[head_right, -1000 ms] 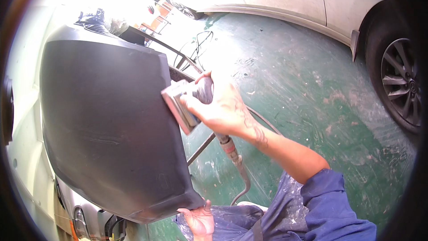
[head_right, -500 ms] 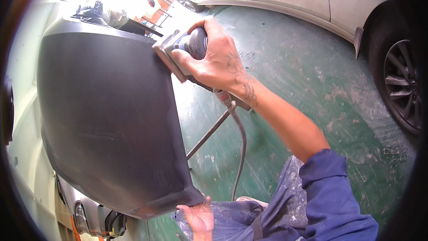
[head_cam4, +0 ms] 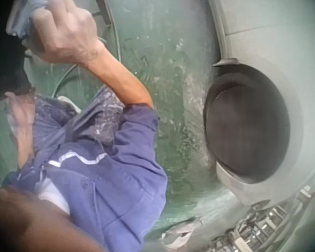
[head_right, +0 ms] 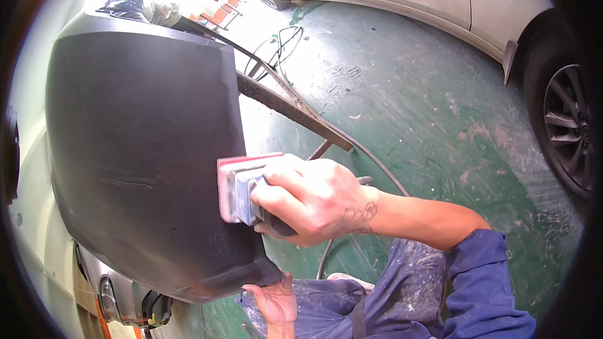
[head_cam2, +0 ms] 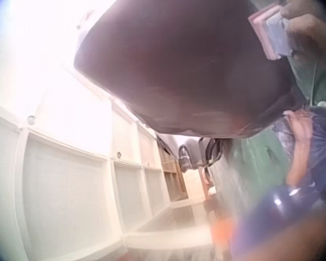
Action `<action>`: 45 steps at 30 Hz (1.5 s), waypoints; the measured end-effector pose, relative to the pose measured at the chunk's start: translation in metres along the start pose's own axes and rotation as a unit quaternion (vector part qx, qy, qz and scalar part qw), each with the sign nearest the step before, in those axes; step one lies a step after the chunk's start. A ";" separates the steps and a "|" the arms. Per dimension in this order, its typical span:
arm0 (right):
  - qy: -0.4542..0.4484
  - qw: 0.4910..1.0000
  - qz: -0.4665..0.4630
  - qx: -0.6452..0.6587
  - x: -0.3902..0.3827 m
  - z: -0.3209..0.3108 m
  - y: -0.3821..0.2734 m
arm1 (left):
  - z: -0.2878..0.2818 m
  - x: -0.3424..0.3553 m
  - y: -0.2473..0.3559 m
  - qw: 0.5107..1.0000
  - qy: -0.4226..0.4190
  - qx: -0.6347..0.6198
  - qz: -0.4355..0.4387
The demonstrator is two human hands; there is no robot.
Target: The person uses a handheld electric sander to smooth the surface of a large black car bumper. They move the sander across the curved exterior and along the edges, then flip the bumper to sand the interior side.
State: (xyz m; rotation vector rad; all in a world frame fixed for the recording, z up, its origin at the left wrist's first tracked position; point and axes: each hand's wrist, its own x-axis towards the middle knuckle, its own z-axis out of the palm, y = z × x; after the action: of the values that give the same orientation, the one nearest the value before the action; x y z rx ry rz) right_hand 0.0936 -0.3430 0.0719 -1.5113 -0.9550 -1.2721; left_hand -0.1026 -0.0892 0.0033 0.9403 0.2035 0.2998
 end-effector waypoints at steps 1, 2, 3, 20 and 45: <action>0.010 1.000 -0.001 -0.017 0.005 -0.002 0.002 | 0.000 0.000 -0.001 1.000 -0.002 -0.006 0.001; 0.020 1.000 0.019 -0.013 0.012 -0.003 0.007 | 0.001 0.001 -0.002 1.000 -0.003 -0.012 0.002; 0.032 0.999 0.039 -0.007 0.020 -0.004 0.015 | 0.002 0.000 -0.002 1.000 -0.004 -0.017 0.005; -0.058 0.966 0.248 0.034 0.028 -0.017 -0.009 | -0.007 -0.001 -0.005 1.000 -0.003 -0.005 0.007; -0.040 0.908 0.415 0.035 0.040 -0.015 -0.007 | -0.016 -0.002 -0.006 0.999 -0.035 0.006 0.003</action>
State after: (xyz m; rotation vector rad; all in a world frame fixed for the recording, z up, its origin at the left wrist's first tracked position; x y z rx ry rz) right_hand 0.0891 -0.3550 0.1128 -1.6499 -0.3068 -0.5516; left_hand -0.1080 -0.0810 -0.0110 0.9624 0.1380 0.2709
